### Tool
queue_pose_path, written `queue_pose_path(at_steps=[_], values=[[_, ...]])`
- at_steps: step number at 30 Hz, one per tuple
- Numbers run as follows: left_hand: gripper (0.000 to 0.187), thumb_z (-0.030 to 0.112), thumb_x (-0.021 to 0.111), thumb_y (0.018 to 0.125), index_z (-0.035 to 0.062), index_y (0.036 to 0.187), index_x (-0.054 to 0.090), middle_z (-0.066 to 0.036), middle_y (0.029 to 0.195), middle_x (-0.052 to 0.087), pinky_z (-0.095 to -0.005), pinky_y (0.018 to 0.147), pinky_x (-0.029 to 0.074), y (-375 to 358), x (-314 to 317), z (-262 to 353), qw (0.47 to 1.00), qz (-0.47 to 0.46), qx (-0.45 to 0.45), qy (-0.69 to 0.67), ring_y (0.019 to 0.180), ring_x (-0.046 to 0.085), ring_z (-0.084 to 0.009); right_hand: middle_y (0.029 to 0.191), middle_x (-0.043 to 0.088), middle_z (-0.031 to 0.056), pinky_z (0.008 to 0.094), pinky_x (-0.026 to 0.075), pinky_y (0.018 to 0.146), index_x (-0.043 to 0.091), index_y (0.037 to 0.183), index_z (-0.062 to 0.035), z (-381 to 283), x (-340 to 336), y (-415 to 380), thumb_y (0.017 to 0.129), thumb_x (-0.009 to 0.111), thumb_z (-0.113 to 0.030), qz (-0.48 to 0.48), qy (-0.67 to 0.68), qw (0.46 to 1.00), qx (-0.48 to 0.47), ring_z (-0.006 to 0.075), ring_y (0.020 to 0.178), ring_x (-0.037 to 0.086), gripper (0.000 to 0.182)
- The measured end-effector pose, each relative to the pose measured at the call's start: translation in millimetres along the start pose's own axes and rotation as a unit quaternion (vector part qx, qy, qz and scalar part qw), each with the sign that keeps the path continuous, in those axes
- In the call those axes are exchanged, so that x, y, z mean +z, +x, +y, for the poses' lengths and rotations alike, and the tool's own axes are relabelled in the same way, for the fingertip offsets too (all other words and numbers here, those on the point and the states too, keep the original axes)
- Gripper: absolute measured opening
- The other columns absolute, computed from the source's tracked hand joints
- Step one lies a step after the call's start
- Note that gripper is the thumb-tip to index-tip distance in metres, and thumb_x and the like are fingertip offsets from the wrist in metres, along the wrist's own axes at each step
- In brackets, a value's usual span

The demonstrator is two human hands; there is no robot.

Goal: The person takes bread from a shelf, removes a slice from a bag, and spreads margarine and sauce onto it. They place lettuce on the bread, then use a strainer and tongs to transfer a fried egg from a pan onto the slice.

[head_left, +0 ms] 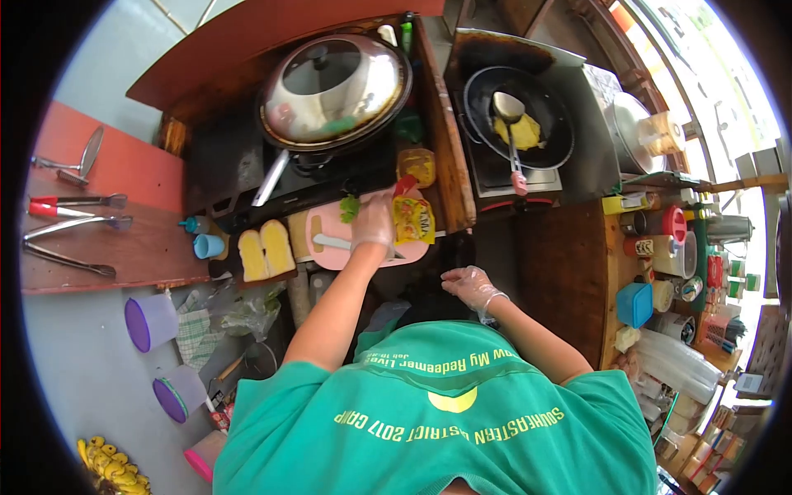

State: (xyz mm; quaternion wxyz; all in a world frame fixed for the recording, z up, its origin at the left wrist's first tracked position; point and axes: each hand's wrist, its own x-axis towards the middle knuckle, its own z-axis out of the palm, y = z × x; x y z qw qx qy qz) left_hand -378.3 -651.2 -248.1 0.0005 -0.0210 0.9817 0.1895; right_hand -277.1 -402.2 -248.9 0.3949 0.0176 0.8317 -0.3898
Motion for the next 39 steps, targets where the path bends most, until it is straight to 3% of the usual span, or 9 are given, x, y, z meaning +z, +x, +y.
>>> queue_pose_path(at_steps=[7, 12, 14, 17, 20, 24, 27, 36, 39], values=[[0.013, 0.018, 0.066, 0.09, 0.0124, 0.1, 0.073, -0.013, 0.11, 0.072, -0.0426, 0.086, 0.058, 51.9, 10.9, 61.8, 0.993, -0.102, -0.037, 0.053, 0.102, 0.07, -0.0319, 0.113, 0.073, 0.0178, 0.0363, 0.052, 0.097, 0.071, 0.119, -0.0036, 76.4, -27.9, -17.1, 0.088, 0.07, -0.03, 0.06, 0.097, 0.993, 0.025, 0.0302, 0.105, 0.07, 0.041], [0.026, 0.011, 0.07, 0.078, 0.0277, 0.097, 0.076, -0.01, 0.118, 0.068, -0.0455, 0.082, 0.054, 31.5, 9.9, 40.4, 0.993, 0.01, 0.107, 0.039, 0.104, 0.068, -0.0315, 0.111, 0.073, 0.0181, 0.0365, 0.053, 0.096, 0.072, 0.118, -0.0043, 105.3, -69.0, -58.1, 0.089, 0.067, -0.027, 0.149, 0.114, 0.982, 0.034, 0.0299, 0.104, 0.07, 0.038], [0.038, 0.011, 0.067, 0.078, 0.0183, 0.115, 0.073, -0.017, 0.133, 0.061, -0.047, 0.098, 0.048, 17.4, 23.0, 22.2, 0.977, 0.15, 0.15, 0.036, 0.115, 0.061, -0.0374, 0.105, 0.073, 0.0193, 0.0372, 0.054, 0.093, 0.076, 0.109, -0.0051, 127.7, -99.2, -79.4, 0.088, 0.066, -0.024, 0.274, 0.074, 0.958, 0.033, 0.0304, 0.101, 0.07, 0.03], [0.038, 0.011, 0.064, 0.084, 0.0079, 0.121, 0.068, -0.02, 0.135, 0.061, -0.0497, 0.101, 0.044, -24.5, -17.3, 31.2, 0.975, 0.14, 0.168, 0.032, 0.117, 0.059, -0.041, 0.073, 0.067, 0.0148, 0.0449, 0.054, 0.073, 0.065, 0.068, -0.005, 176.6, -171.2, -113.2, 0.083, 0.069, -0.02, 0.585, -0.118, 0.802, -0.01, 0.0343, 0.072, 0.066, 0.022], [0.026, 0.011, 0.063, 0.086, 0.0046, 0.11, 0.071, -0.02, 0.128, 0.064, -0.05, 0.098, 0.046, -70.0, -29.5, 13.6, 0.975, 0.121, 0.173, 0.07, 0.112, 0.061, -0.0395, 0.083, 0.068, 0.0148, 0.0428, 0.052, 0.073, 0.063, 0.086, -0.003, 212.8, -256.9, -147.6, 0.084, 0.074, -0.026, 0.812, -0.002, 0.582, 0.051, 0.0333, 0.075, 0.065, 0.026], [0.021, 0.012, 0.065, 0.085, 0.0045, 0.102, 0.073, -0.017, 0.117, 0.069, -0.0477, 0.094, 0.048, -112.5, -32.2, 1.4, 0.976, 0.087, 0.188, 0.06, 0.104, 0.065, -0.036, 0.124, 0.068, 0.0192, 0.0382, 0.049, 0.1, 0.064, 0.124, 0.0021, 291.7, -356.1, -150.8, 0.072, 0.081, -0.048, 0.785, 0.148, 0.554, 0.234, 0.0296, 0.116, 0.065, 0.074], [0.019, 0.011, 0.067, 0.082, 0.006, 0.099, 0.074, -0.013, 0.107, 0.073, -0.0451, 0.092, 0.049, -123.8, -31.4, 0.8, 0.975, 0.033, 0.214, 0.041, 0.098, 0.067, -0.0324, 0.119, 0.071, 0.0175, 0.0394, 0.05, 0.097, 0.064, 0.124, 0.0008, 267.9, -375.2, -141.2, 0.069, 0.084, -0.047, 0.768, 0.165, 0.592, 0.182, 0.0294, 0.11, 0.068, 0.075], [0.015, 0.008, 0.071, 0.078, 0.007, 0.093, 0.073, -0.009, 0.099, 0.074, -0.043, 0.089, 0.05, -108.8, -54.7, 52.1, 0.955, 0.047, 0.292, 0.009, 0.093, 0.067, -0.0285, 0.105, 0.076, 0.0114, 0.0421, 0.054, 0.089, 0.074, 0.111, -0.0097, 254.2, -368.8, -139.4, 0.066, 0.085, -0.041, 0.802, 0.306, 0.473, 0.2, 0.029, 0.1, 0.071, 0.056], [0.015, 0.004, 0.072, 0.077, 0.0071, 0.092, 0.072, -0.009, 0.097, 0.074, -0.042, 0.085, 0.052, -103.9, -70.5, 64.8, 0.939, 0.038, 0.34, -0.035, 0.089, 0.069, -0.0286, 0.098, 0.076, 0.0121, 0.0393, 0.055, 0.084, 0.073, 0.108, -0.0048, 253.4, -344.0, -156.0, 0.07, 0.087, -0.029, 0.879, 0.133, 0.445, 0.112, 0.0258, 0.09, 0.072, 0.047]])
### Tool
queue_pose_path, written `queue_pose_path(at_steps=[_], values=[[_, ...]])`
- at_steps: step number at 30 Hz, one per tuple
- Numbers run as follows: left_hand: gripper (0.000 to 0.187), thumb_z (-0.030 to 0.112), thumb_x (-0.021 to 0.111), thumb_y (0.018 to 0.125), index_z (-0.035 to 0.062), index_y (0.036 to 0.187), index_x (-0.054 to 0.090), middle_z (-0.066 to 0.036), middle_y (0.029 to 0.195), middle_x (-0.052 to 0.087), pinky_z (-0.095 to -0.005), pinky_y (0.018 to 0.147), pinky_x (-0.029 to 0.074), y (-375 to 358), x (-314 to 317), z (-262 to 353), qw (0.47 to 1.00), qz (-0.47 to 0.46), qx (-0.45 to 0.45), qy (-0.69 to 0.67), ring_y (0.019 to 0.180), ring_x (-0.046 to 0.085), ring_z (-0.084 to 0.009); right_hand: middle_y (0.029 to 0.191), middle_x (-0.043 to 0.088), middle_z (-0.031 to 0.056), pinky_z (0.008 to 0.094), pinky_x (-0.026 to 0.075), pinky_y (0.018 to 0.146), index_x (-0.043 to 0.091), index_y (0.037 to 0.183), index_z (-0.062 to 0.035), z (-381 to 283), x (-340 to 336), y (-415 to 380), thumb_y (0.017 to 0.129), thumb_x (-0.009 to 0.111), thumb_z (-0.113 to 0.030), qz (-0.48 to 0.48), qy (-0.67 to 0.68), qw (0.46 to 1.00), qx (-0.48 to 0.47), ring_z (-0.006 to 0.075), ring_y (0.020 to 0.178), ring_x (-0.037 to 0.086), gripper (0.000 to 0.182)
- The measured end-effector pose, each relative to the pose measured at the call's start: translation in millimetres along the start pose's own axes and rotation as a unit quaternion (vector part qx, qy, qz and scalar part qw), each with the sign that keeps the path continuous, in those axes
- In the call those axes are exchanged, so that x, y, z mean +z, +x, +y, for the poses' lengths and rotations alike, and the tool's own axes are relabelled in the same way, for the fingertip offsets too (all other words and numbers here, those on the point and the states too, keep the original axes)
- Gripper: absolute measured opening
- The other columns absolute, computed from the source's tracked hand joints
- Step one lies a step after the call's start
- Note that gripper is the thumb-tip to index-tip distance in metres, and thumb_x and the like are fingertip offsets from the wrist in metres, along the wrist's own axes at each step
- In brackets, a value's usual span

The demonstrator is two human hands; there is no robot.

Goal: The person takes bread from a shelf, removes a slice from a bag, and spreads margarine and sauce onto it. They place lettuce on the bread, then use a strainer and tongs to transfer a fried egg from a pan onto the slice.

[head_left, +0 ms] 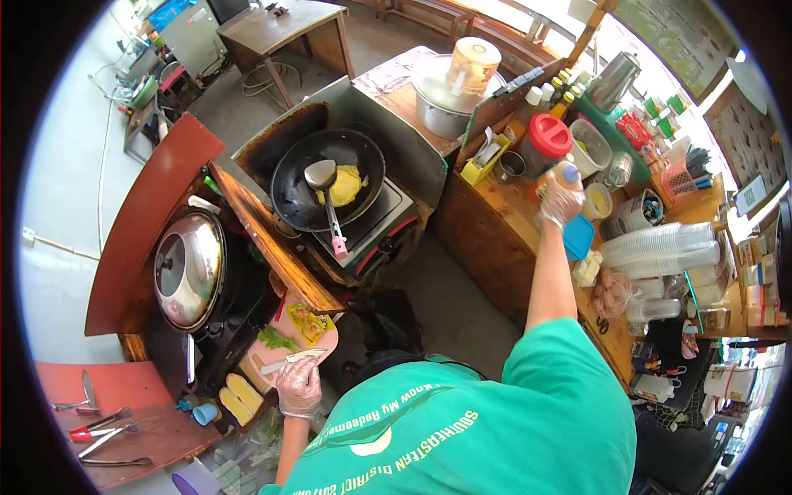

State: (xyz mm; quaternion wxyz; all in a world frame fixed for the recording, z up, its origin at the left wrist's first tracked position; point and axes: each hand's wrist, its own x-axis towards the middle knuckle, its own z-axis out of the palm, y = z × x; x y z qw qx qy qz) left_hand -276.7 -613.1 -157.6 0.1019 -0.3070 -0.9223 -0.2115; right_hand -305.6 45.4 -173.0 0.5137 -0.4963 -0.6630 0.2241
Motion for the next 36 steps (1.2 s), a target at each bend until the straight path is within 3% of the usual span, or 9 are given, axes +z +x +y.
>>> queue_pose_path(at_steps=[5, 9, 10, 12, 15, 19, 27, 33, 36], values=[[0.012, 0.004, 0.074, 0.078, 0.0079, 0.089, 0.072, -0.009, 0.093, 0.076, -0.0396, 0.074, 0.056, 42.1, -22.5, 37.6, 0.981, -0.027, 0.086, -0.171, 0.082, 0.073, -0.0278, 0.108, 0.071, 0.0084, 0.0323, 0.055, 0.086, 0.066, 0.113, 0.0038, -120.6, -102.7, -18.8, 0.076, 0.084, -0.006, -0.086, 0.184, 0.977, -0.065, 0.0165, 0.094, 0.068, 0.042], [0.041, 0.023, 0.081, 0.08, 0.0054, 0.115, 0.071, -0.014, 0.11, 0.073, -0.0395, 0.094, 0.053, 89.2, -36.4, 76.7, 0.934, -0.171, 0.026, -0.312, 0.105, 0.069, -0.0295, 0.124, 0.062, 0.0113, 0.036, 0.05, 0.099, 0.054, 0.13, 0.0029, -239.8, -145.2, -88.8, 0.083, 0.081, -0.017, -0.237, 0.571, 0.785, -0.051, 0.0203, 0.113, 0.062, 0.058], [0.069, 0.037, 0.083, 0.081, 0.0063, 0.138, 0.057, -0.016, 0.13, 0.066, -0.0416, 0.106, 0.046, 94.1, -24.9, 76.4, 0.892, -0.139, 0.019, -0.43, 0.123, 0.061, -0.03, 0.128, 0.059, 0.0126, 0.0384, 0.048, 0.103, 0.05, 0.134, 0.0028, -265.4, -149.5, -118.5, 0.082, 0.082, -0.024, -0.288, 0.607, 0.739, -0.051, 0.0224, 0.119, 0.058, 0.066], [0.116, 0.053, 0.082, 0.078, 0.0076, 0.16, 0.015, -0.015, 0.161, 0.031, -0.0465, 0.119, 0.03, 122.4, -33.4, 109.3, 0.636, -0.024, 0.015, -0.772, 0.142, 0.043, -0.0306, 0.141, 0.048, 0.0152, 0.0435, 0.042, 0.11, 0.042, 0.144, -0.0023, -306.4, -149.7, -178.9, 0.08, 0.082, -0.034, -0.411, 0.666, 0.62, -0.056, 0.027, 0.131, 0.049, 0.082], [0.101, 0.055, 0.071, 0.088, 0.0161, 0.161, 0.012, -0.011, 0.165, 0.021, -0.0487, 0.123, 0.022, 150.4, -91.2, 114.8, 0.423, 0.198, 0.099, -0.879, 0.152, 0.023, -0.0288, 0.151, 0.04, 0.0157, 0.047, 0.036, 0.116, 0.036, 0.15, -0.0091, -352.1, -164.5, -287.7, 0.077, 0.083, -0.041, -0.566, 0.671, 0.473, 0.074, 0.0305, 0.141, 0.041, 0.093], [0.091, 0.062, 0.061, 0.092, 0.0081, 0.156, 0.027, -0.011, 0.162, 0.03, -0.0529, 0.123, 0.023, 83.7, -161.6, 46.5, 0.443, 0.296, 0.023, -0.846, 0.151, 0.023, -0.0348, 0.148, 0.045, 0.0093, 0.0443, 0.037, 0.116, 0.04, 0.146, -0.0087, -395.8, -193.2, -391.1, 0.078, 0.086, -0.026, -0.701, 0.57, 0.362, 0.23, 0.026, 0.139, 0.044, 0.084], [0.061, 0.029, 0.07, 0.092, 0.0026, 0.14, 0.044, -0.013, 0.136, 0.053, -0.053, 0.109, 0.043, -147.2, -188.1, -112.7, 0.565, 0.573, -0.257, -0.535, 0.131, 0.051, -0.0303, 0.126, 0.065, 0.0092, 0.0358, 0.05, 0.104, 0.059, 0.134, -0.0027, -348.0, -172.9, -461.6, 0.086, 0.078, -0.011, -0.97, 0.14, 0.197, -0.024, 0.0178, 0.118, 0.061, 0.053], [0.031, 0.012, 0.075, 0.087, 0.0045, 0.113, 0.059, -0.007, 0.114, 0.066, -0.0366, 0.078, 0.059, -209.2, -98.8, -227.8, 0.575, 0.555, -0.41, -0.439, 0.095, 0.068, -0.018, 0.124, 0.068, 0.0205, 0.0359, 0.05, 0.104, 0.062, 0.127, 0.0034, -277.2, -140.4, -477.8, 0.085, 0.076, -0.021, -0.916, 0.018, 0.343, -0.207, 0.0271, 0.119, 0.066, 0.051], [0.043, 0.001, 0.078, 0.083, 0.0034, 0.121, 0.058, -0.006, 0.116, 0.064, -0.0356, 0.087, 0.056, -181.9, -84.1, -247.3, 0.601, 0.565, -0.41, -0.389, 0.101, 0.064, -0.0173, 0.124, 0.068, 0.0223, 0.0383, 0.051, 0.102, 0.064, 0.124, 0.0036, -261.3, -131.5, -468.5, 0.084, 0.074, -0.027, -0.875, -0.04, 0.378, -0.299, 0.0325, 0.116, 0.066, 0.051]])
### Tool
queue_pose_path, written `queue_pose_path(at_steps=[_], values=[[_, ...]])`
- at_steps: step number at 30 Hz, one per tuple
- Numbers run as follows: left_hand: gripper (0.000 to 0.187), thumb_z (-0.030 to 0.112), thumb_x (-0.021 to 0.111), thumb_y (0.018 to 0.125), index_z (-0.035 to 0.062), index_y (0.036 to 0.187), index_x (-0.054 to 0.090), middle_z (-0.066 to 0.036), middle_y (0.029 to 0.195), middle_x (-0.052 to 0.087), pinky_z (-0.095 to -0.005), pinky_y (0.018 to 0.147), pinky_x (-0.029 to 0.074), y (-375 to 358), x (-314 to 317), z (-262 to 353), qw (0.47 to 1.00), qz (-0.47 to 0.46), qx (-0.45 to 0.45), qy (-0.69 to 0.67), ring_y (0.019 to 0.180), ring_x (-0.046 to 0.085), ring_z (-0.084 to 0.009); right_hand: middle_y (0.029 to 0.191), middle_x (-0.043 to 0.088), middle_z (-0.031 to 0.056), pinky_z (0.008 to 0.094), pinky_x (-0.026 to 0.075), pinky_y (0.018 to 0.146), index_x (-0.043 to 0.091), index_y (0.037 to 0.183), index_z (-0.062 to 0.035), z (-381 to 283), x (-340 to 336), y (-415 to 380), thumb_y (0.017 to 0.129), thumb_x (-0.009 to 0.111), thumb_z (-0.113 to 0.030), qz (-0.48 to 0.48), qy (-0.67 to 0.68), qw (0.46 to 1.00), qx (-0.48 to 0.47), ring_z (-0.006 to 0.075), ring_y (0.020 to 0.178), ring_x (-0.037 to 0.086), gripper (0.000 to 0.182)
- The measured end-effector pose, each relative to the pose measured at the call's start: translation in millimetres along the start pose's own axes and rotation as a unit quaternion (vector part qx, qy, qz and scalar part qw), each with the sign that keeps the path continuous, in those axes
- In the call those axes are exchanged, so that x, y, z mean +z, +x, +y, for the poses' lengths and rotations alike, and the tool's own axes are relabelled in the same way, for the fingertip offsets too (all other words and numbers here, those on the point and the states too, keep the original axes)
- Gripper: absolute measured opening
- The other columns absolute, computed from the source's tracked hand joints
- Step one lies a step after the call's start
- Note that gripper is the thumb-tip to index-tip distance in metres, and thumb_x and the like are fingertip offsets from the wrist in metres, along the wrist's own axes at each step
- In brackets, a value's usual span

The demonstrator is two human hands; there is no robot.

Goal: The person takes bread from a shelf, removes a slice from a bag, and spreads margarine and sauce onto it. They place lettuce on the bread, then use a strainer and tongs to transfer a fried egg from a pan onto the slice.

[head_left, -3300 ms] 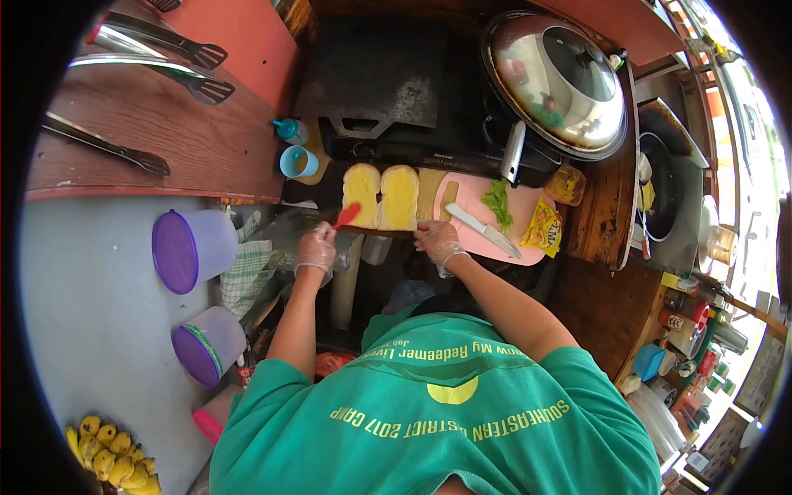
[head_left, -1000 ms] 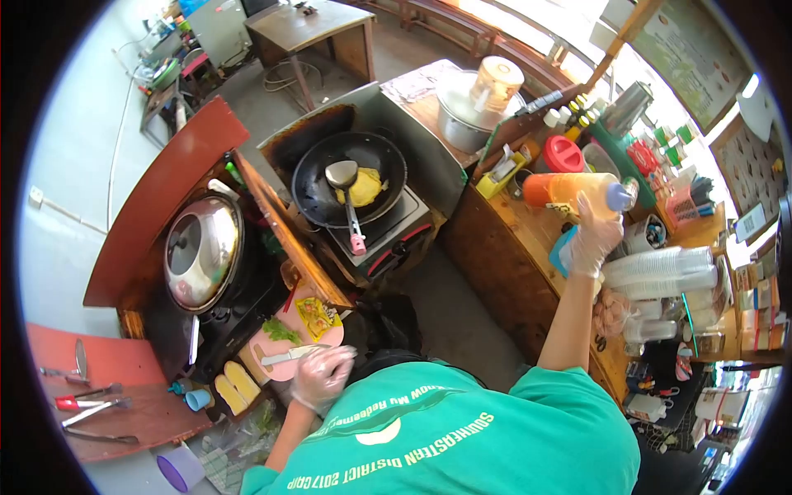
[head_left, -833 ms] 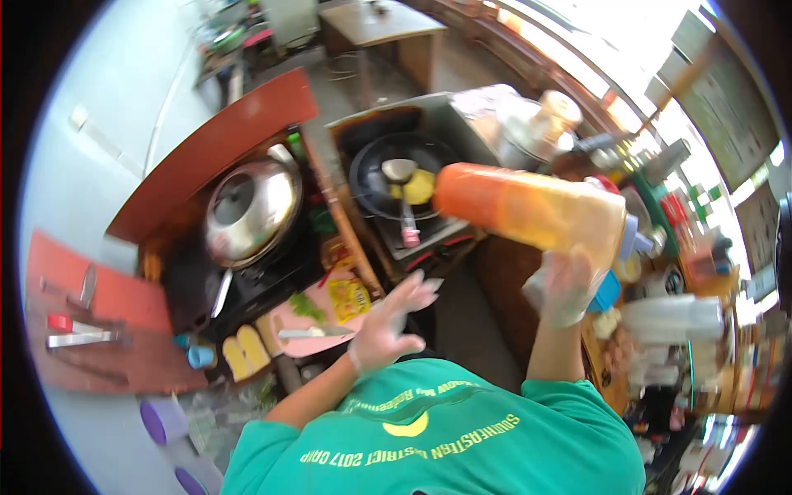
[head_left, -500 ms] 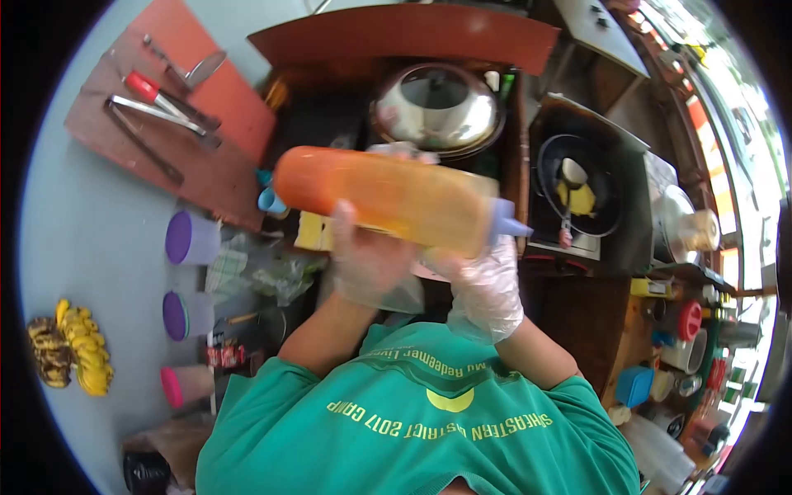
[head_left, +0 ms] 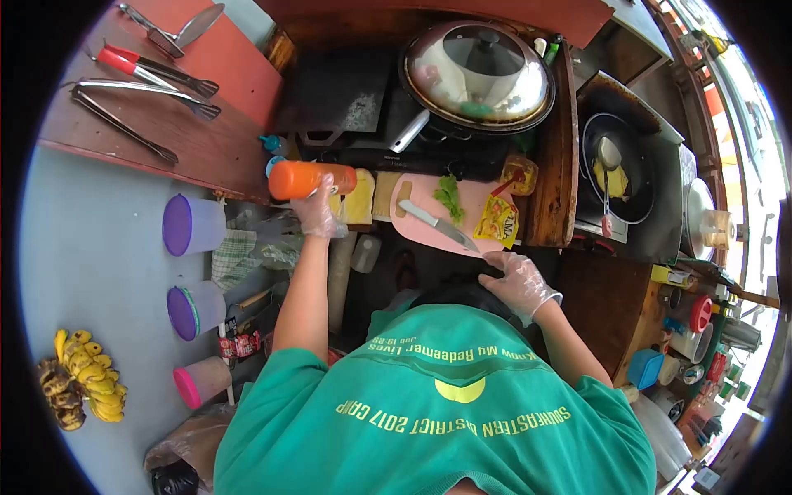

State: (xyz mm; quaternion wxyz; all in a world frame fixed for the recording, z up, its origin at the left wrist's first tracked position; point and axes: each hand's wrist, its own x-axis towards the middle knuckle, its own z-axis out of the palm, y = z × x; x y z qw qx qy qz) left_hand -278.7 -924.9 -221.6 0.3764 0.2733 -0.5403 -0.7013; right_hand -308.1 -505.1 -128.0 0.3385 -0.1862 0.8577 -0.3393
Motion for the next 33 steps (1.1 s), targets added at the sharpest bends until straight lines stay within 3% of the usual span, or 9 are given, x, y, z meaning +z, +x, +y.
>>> queue_pose_path(at_steps=[5, 11, 15, 19, 24, 27, 33], values=[[0.058, 0.001, 0.083, 0.078, 0.0005, 0.129, 0.055, -0.008, 0.119, 0.063, -0.0358, 0.097, 0.05, 8.4, -0.6, -21.8, 0.999, -0.002, 0.0, 0.038, 0.106, 0.062, -0.0187, 0.124, 0.068, 0.0208, 0.0408, 0.051, 0.101, 0.064, 0.125, 0.0009, 28.0, -2.7, -3.6, 0.085, 0.073, -0.031, 0.013, -0.009, 0.999, 0.034, 0.0351, 0.115, 0.065, 0.051], [0.055, 0.007, 0.084, 0.079, 0.0013, 0.126, 0.057, -0.008, 0.117, 0.063, -0.0349, 0.095, 0.05, 4.3, -10.2, -22.7, 0.995, -0.043, 0.03, 0.087, 0.104, 0.062, -0.0184, 0.128, 0.066, 0.0192, 0.0434, 0.049, 0.103, 0.061, 0.132, -0.0041, 42.4, -2.1, -16.9, 0.086, 0.072, -0.032, 0.007, -0.122, 0.987, 0.103, 0.0351, 0.12, 0.062, 0.055], [0.047, 0.009, 0.084, 0.08, 0.0002, 0.119, 0.059, -0.007, 0.114, 0.064, -0.034, 0.087, 0.054, 16.9, -35.0, -7.3, 0.992, 0.049, 0.031, 0.108, 0.098, 0.064, -0.0176, 0.13, 0.063, 0.0192, 0.045, 0.048, 0.105, 0.059, 0.135, -0.0065, 44.3, -3.7, -25.9, 0.089, 0.068, -0.035, -0.04, -0.169, 0.973, 0.15, 0.0351, 0.121, 0.061, 0.055], [0.042, 0.009, 0.084, 0.08, 0.0003, 0.115, 0.061, -0.007, 0.109, 0.066, -0.033, 0.084, 0.055, 13.6, -48.4, -0.5, 0.993, 0.054, 0.023, 0.103, 0.092, 0.065, -0.0173, 0.132, 0.063, 0.0188, 0.0454, 0.047, 0.106, 0.059, 0.135, -0.0072, 42.5, -5.9, -26.1, 0.091, 0.066, -0.037, -0.066, -0.181, 0.965, 0.176, 0.0353, 0.122, 0.06, 0.054], [0.044, 0.007, 0.083, 0.08, 0.0001, 0.118, 0.061, -0.007, 0.112, 0.066, -0.0352, 0.094, 0.051, -21.4, -27.7, -13.1, 0.99, 0.008, 0.023, 0.139, 0.101, 0.063, -0.0184, 0.134, 0.062, 0.0166, 0.0441, 0.045, 0.108, 0.057, 0.138, -0.0082, 40.7, -6.6, -16.9, 0.092, 0.064, -0.039, -0.096, -0.227, 0.956, 0.16, 0.034, 0.125, 0.058, 0.056], [0.045, 0.007, 0.083, 0.081, 0.0004, 0.12, 0.061, -0.007, 0.112, 0.066, -0.0347, 0.092, 0.051, -17.9, -32.1, -20.9, 0.991, -0.015, 0.032, 0.128, 0.1, 0.063, -0.018, 0.136, 0.06, 0.0165, 0.0441, 0.045, 0.108, 0.056, 0.139, -0.0085, 43.8, -12.1, -16.7, 0.093, 0.064, -0.04, -0.103, -0.237, 0.953, 0.158, 0.0338, 0.127, 0.057, 0.057], [0.045, 0.006, 0.082, 0.081, 0.0006, 0.121, 0.061, -0.007, 0.113, 0.066, -0.0337, 0.091, 0.052, 19.5, -35.3, -12.4, 0.994, 0.057, 0.03, 0.088, 0.1, 0.064, -0.0166, 0.137, 0.06, 0.017, 0.0437, 0.046, 0.108, 0.056, 0.14, -0.0085, 49.9, -16.9, -24.1, 0.093, 0.063, -0.04, -0.115, -0.271, 0.936, 0.192, 0.0328, 0.128, 0.057, 0.056]])
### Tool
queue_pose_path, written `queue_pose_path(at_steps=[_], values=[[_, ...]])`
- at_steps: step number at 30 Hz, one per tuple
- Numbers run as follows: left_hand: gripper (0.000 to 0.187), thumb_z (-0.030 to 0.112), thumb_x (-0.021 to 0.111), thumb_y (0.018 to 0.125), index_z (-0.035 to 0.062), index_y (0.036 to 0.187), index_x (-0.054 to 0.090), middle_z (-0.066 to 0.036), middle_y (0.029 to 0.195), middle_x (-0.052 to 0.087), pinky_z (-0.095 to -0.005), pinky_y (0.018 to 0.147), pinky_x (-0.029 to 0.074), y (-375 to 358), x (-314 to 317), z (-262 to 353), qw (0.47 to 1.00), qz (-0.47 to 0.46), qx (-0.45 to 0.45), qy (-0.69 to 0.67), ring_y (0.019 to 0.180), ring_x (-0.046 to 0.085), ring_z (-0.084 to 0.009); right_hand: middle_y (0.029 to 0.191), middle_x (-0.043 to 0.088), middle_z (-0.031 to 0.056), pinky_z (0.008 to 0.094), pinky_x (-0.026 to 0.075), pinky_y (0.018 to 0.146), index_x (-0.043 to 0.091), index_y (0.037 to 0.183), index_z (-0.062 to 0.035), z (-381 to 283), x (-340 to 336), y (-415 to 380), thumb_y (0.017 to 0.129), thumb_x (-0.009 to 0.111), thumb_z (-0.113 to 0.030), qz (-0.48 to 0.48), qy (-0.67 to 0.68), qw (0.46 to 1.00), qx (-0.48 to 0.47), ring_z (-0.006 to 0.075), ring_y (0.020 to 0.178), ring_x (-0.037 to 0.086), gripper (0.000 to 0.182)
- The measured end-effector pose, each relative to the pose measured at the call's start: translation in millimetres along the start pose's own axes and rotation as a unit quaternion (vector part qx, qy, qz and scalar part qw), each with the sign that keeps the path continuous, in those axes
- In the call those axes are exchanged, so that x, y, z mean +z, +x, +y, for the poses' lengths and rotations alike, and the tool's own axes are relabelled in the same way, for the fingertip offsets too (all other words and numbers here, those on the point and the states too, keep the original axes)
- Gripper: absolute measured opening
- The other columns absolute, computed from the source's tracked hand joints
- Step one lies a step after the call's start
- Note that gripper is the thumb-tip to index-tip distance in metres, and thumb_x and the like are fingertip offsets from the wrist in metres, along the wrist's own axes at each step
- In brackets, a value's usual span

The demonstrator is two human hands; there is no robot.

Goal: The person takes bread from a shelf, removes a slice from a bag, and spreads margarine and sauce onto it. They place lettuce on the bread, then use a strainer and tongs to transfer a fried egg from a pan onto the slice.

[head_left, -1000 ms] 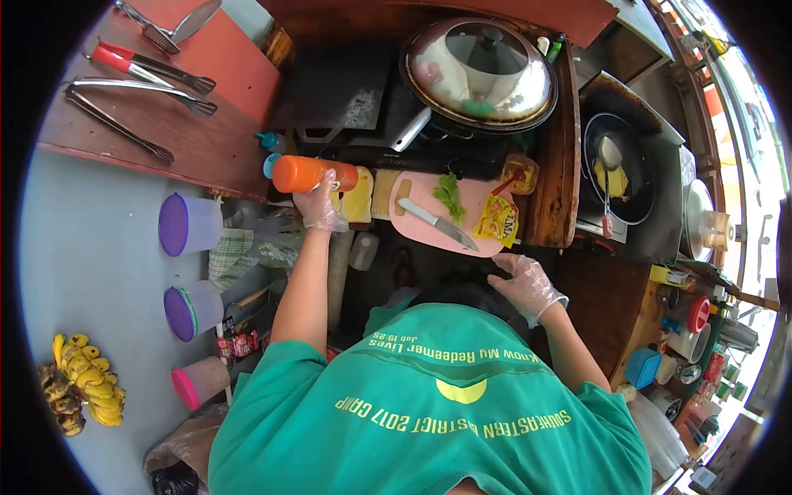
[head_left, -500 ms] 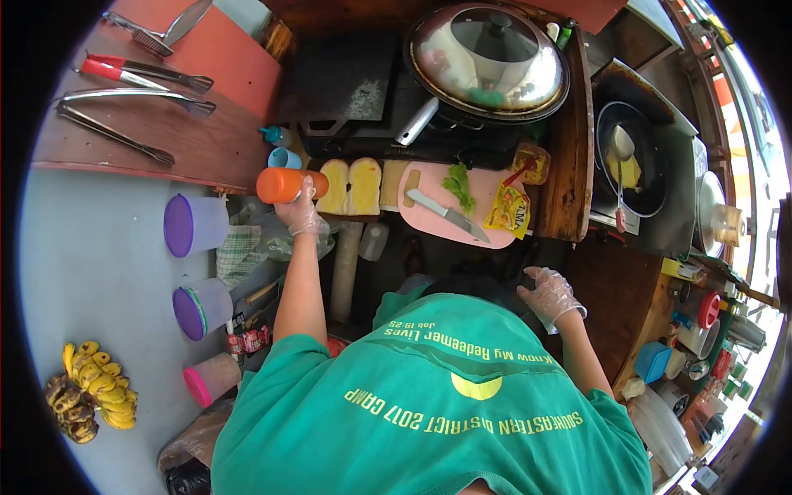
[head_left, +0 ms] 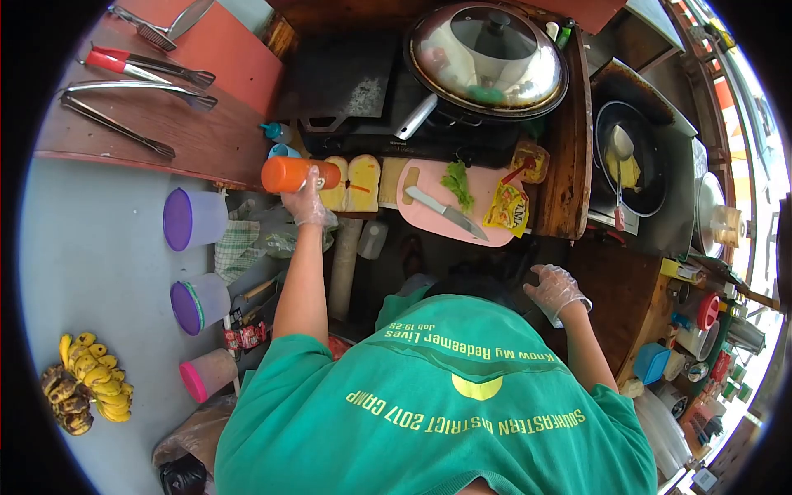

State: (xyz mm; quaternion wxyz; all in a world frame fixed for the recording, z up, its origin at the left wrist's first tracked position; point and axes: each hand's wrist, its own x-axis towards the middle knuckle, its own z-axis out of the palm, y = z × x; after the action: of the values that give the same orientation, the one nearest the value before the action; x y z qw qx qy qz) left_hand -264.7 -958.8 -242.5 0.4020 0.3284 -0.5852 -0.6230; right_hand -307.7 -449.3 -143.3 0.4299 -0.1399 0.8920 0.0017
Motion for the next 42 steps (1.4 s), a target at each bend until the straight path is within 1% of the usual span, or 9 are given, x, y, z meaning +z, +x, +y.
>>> queue_pose_path(at_steps=[8, 13, 17, 24, 32, 36, 38, 40, 42], values=[[0.054, 0.006, 0.086, 0.078, 0.0012, 0.123, 0.058, -0.007, 0.114, 0.065, -0.0344, 0.094, 0.051, -15.6, 34.6, -4.3, 0.997, -0.075, 0.009, -0.008, 0.103, 0.063, -0.0181, 0.137, 0.06, 0.0164, 0.0427, 0.046, 0.109, 0.057, 0.139, -0.0084, -2.8, 10.6, -5.9, 0.093, 0.064, -0.041, -0.023, 0.007, 1.0, -0.011, 0.0321, 0.128, 0.057, 0.057], [0.045, 0.008, 0.085, 0.08, -0.0008, 0.117, 0.062, -0.008, 0.11, 0.067, -0.032, 0.083, 0.056, -8.6, -3.7, 6.3, 1.0, 0.0, 0.014, 0.02, 0.095, 0.065, -0.0162, 0.138, 0.06, 0.016, 0.0418, 0.046, 0.109, 0.057, 0.139, -0.0082, 13.0, 19.2, -9.6, 0.093, 0.064, -0.041, -0.021, 0.017, 1.0, 0.004, 0.0318, 0.128, 0.057, 0.057], [0.044, 0.008, 0.082, 0.082, -0.0008, 0.12, 0.061, -0.008, 0.115, 0.066, -0.0356, 0.092, 0.053, -23.8, -26.7, -1.0, 0.997, 0.034, 0.019, 0.063, 0.101, 0.064, -0.0187, 0.139, 0.059, 0.0166, 0.0443, 0.044, 0.11, 0.057, 0.139, -0.0089, 24.3, 29.9, -7.7, 0.091, 0.066, -0.042, -0.023, 0.032, 0.999, 0.021, 0.0342, 0.13, 0.055, 0.059], [0.045, 0.006, 0.079, 0.084, 0.001, 0.123, 0.059, -0.007, 0.114, 0.065, -0.0351, 0.094, 0.051, -64.4, -2.3, -7.8, 0.998, -0.058, -0.02, 0.02, 0.103, 0.063, -0.0179, 0.136, 0.061, 0.0169, 0.0424, 0.047, 0.107, 0.059, 0.137, -0.0074, 19.6, 28.6, -3.9, 0.092, 0.065, -0.041, -0.021, 0.006, 1.0, -0.014, 0.0321, 0.126, 0.058, 0.056], [0.057, 0.008, 0.083, 0.082, -0.0007, 0.131, 0.054, -0.009, 0.122, 0.063, -0.0352, 0.096, 0.051, -11.3, 25.8, -22.4, 0.998, -0.034, 0.0, -0.051, 0.108, 0.062, -0.019, 0.132, 0.063, 0.0173, 0.0428, 0.049, 0.105, 0.06, 0.135, -0.0068, 27.5, 27.2, 1.3, 0.092, 0.065, -0.041, -0.018, 0.002, 1.0, -0.014, 0.0329, 0.123, 0.061, 0.055], [0.049, 0.008, 0.083, 0.082, 0.0002, 0.123, 0.058, -0.007, 0.118, 0.064, -0.0347, 0.094, 0.051, -37.3, 7.0, -7.2, 0.999, -0.042, 0.017, -0.006, 0.103, 0.063, -0.0186, 0.132, 0.063, 0.0177, 0.0435, 0.049, 0.104, 0.06, 0.135, -0.0071, 36.5, 30.3, -4.4, 0.092, 0.065, -0.04, 0.01, 0.016, 1.0, -0.011, 0.0338, 0.123, 0.061, 0.054], [0.043, 0.007, 0.082, 0.082, 0.0013, 0.119, 0.061, -0.007, 0.114, 0.065, -0.035, 0.092, 0.053, -47.0, -3.4, -7.3, 0.999, -0.039, -0.017, -0.015, 0.102, 0.063, -0.0179, 0.132, 0.063, 0.0179, 0.0436, 0.049, 0.104, 0.06, 0.135, -0.0071, 41.4, 32.9, -8.3, 0.092, 0.064, -0.04, 0.018, 0.025, 1.0, -0.001, 0.0342, 0.123, 0.061, 0.054], [0.041, 0.007, 0.081, 0.082, 0.002, 0.117, 0.06, -0.006, 0.112, 0.065, -0.0367, 0.09, 0.055, -42.5, -16.8, -22.3, 0.999, 0.019, -0.031, -0.033, 0.101, 0.064, -0.0178, 0.132, 0.063, 0.018, 0.0436, 0.048, 0.105, 0.06, 0.135, -0.0065, 44.9, 34.9, -12.5, 0.092, 0.064, -0.04, -0.009, 0.023, 1.0, -0.001, 0.035, 0.123, 0.06, 0.055], [0.044, 0.011, 0.081, 0.082, 0.0023, 0.119, 0.059, -0.007, 0.111, 0.064, -0.0422, 0.087, 0.057, -34.8, -17.4, -25.1, 0.996, 0.009, -0.05, -0.075, 0.1, 0.064, -0.0204, 0.131, 0.063, 0.018, 0.0439, 0.048, 0.105, 0.061, 0.134, -0.0065, 46.0, 33.3, -14.6, 0.092, 0.064, -0.04, -0.016, 0.029, 0.999, 0.0, 0.0352, 0.122, 0.061, 0.054]])
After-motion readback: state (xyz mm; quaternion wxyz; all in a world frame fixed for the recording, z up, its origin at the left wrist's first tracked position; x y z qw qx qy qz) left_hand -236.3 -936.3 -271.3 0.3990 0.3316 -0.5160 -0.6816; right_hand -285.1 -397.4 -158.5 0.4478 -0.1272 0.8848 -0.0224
